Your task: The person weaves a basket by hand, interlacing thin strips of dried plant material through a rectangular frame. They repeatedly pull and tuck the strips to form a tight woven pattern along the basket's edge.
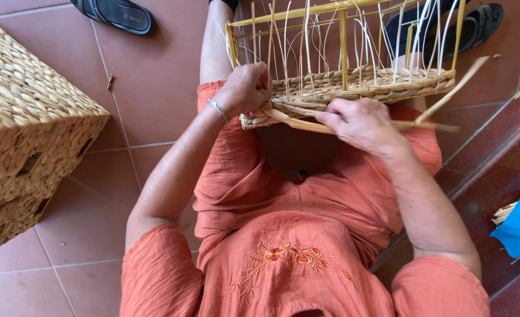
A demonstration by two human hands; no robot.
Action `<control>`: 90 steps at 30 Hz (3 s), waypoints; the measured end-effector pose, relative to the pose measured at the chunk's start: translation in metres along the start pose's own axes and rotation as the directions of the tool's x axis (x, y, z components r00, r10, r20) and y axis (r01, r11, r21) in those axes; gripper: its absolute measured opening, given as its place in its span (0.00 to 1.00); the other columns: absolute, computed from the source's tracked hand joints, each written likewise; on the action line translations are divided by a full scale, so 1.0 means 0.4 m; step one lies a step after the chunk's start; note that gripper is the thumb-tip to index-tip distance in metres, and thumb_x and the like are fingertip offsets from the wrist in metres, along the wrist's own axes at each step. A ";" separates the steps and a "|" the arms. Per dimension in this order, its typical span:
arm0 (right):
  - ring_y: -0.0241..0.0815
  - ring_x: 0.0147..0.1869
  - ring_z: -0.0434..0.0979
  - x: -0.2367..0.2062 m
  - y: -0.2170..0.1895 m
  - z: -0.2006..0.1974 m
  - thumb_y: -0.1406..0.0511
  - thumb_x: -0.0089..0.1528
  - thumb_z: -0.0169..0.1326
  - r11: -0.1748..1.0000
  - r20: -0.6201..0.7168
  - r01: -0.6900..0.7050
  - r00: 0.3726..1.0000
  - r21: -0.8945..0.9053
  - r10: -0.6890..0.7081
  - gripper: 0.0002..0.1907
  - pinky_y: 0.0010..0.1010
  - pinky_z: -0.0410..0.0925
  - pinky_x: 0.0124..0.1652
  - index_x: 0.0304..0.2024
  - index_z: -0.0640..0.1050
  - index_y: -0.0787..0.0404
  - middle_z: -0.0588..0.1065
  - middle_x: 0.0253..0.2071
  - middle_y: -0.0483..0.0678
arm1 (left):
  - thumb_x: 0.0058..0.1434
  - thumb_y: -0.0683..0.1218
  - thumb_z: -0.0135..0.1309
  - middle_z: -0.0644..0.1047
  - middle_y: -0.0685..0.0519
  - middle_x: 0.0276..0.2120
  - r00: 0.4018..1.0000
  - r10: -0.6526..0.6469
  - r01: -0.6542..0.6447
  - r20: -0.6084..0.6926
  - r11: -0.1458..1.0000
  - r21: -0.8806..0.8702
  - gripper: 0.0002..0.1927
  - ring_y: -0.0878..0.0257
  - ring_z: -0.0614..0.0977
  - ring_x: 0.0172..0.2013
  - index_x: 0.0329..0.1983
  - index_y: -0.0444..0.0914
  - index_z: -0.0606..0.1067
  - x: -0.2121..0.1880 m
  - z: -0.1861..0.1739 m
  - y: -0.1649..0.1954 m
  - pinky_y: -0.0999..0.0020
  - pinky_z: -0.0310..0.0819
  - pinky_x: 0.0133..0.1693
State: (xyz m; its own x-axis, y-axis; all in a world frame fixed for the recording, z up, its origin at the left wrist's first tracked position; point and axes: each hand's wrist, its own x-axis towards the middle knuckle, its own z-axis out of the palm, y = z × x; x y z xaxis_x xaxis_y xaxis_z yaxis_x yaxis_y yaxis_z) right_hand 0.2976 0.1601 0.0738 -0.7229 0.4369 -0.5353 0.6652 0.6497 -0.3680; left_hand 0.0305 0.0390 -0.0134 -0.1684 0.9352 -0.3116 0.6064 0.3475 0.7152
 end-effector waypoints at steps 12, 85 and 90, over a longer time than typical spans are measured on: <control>0.43 0.33 0.78 -0.454 0.430 0.152 0.55 0.68 0.68 0.889 -0.578 -0.351 0.676 0.293 0.457 0.17 0.34 0.70 0.37 0.35 0.82 0.61 0.78 0.30 0.51 | 0.64 0.35 0.54 0.77 0.54 0.33 0.989 -0.083 0.137 0.118 0.804 -0.579 0.17 0.68 0.78 0.30 0.55 0.36 0.67 -0.141 -0.019 0.044 0.74 0.73 0.29; 0.45 0.41 0.71 0.042 -0.148 0.056 0.64 0.57 0.69 0.893 -0.656 0.430 0.637 -0.133 -0.405 0.11 0.37 0.67 0.38 0.28 0.77 0.57 0.69 0.34 0.45 | 0.62 0.36 0.55 0.74 0.42 0.57 0.769 0.473 -0.380 -0.430 0.879 0.288 0.09 0.50 0.81 0.49 0.43 0.37 0.71 -0.271 0.079 0.177 0.59 0.80 0.45; 0.45 0.46 0.71 0.031 -0.136 0.071 0.65 0.57 0.69 0.875 -0.650 0.456 0.619 -0.159 -0.441 0.11 0.38 0.68 0.44 0.31 0.77 0.57 0.70 0.37 0.44 | 0.65 0.38 0.57 0.78 0.48 0.30 0.872 0.157 -0.166 -0.463 0.986 0.023 0.08 0.50 0.83 0.35 0.40 0.38 0.69 -0.194 0.095 0.164 0.55 0.76 0.37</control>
State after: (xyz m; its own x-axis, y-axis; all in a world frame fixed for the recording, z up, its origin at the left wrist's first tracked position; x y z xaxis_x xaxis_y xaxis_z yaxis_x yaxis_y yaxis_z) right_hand 0.2576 0.1124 0.0656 -0.8625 0.3881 0.3248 0.2226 0.8672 -0.4454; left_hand 0.1129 -0.0135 0.0341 -0.4111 0.9022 0.1303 0.6434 0.1859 0.7426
